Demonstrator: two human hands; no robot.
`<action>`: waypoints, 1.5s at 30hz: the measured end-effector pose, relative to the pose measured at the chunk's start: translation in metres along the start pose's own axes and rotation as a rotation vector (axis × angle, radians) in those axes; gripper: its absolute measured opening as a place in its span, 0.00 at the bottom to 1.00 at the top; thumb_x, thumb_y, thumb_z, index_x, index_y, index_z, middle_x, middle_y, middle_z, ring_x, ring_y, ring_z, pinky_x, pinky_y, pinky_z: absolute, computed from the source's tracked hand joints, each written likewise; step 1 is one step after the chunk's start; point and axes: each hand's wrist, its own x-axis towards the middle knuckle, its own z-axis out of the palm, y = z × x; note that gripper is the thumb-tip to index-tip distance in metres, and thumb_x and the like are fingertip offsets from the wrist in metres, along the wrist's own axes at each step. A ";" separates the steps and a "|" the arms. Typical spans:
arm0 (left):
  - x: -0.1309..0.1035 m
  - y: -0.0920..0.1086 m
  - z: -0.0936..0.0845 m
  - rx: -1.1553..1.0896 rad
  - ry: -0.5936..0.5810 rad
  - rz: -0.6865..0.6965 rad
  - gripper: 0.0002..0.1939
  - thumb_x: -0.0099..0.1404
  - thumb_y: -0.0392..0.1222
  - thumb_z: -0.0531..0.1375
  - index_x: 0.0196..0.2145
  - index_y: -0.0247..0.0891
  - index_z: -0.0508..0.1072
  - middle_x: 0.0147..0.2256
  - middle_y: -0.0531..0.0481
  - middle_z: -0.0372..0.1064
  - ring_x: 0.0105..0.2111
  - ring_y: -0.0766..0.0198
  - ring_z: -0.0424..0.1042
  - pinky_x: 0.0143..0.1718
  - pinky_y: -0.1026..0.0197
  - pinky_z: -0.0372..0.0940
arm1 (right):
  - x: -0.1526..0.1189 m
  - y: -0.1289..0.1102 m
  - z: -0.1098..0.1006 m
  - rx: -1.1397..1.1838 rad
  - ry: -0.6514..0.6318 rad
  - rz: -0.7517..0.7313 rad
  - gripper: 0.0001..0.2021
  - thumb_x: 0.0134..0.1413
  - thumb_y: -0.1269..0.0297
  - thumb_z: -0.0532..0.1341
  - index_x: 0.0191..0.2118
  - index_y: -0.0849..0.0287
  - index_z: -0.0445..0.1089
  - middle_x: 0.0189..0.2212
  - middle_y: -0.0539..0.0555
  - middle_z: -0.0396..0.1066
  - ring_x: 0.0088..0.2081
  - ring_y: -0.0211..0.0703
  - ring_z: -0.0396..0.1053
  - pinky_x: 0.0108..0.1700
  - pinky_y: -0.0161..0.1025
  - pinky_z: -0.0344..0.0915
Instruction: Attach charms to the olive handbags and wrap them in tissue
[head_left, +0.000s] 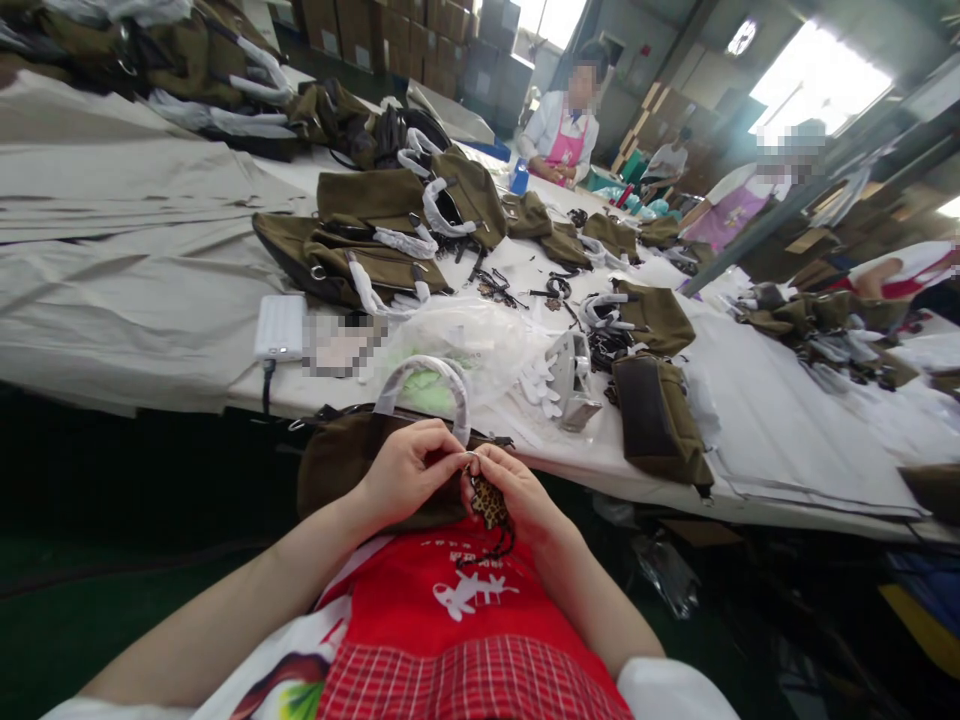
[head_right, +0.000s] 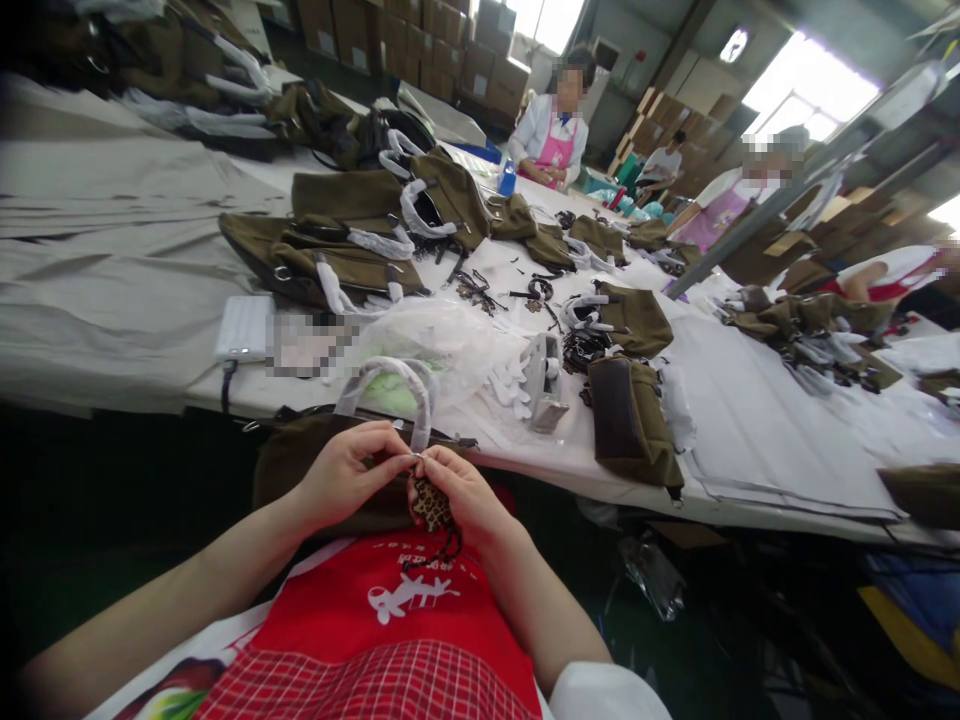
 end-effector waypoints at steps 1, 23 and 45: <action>0.000 -0.001 0.001 0.013 -0.003 0.002 0.10 0.64 0.42 0.61 0.26 0.38 0.76 0.25 0.52 0.69 0.28 0.66 0.68 0.31 0.64 0.62 | 0.001 0.002 -0.001 0.007 0.011 -0.010 0.16 0.54 0.49 0.63 0.34 0.56 0.62 0.24 0.47 0.69 0.20 0.35 0.63 0.21 0.30 0.58; 0.068 -0.077 0.013 0.100 0.064 -0.299 0.20 0.59 0.60 0.58 0.29 0.38 0.71 0.26 0.48 0.73 0.27 0.58 0.72 0.29 0.59 0.65 | 0.024 0.023 -0.017 0.061 0.176 0.049 0.10 0.46 0.58 0.62 0.27 0.58 0.62 0.18 0.49 0.68 0.20 0.35 0.62 0.21 0.31 0.56; 0.035 -0.039 0.028 0.637 0.024 -0.193 0.15 0.63 0.50 0.56 0.31 0.37 0.76 0.30 0.41 0.76 0.33 0.49 0.74 0.37 0.52 0.65 | 0.060 0.026 -0.013 0.014 0.297 0.128 0.09 0.45 0.60 0.64 0.25 0.61 0.68 0.17 0.49 0.68 0.19 0.36 0.65 0.23 0.33 0.62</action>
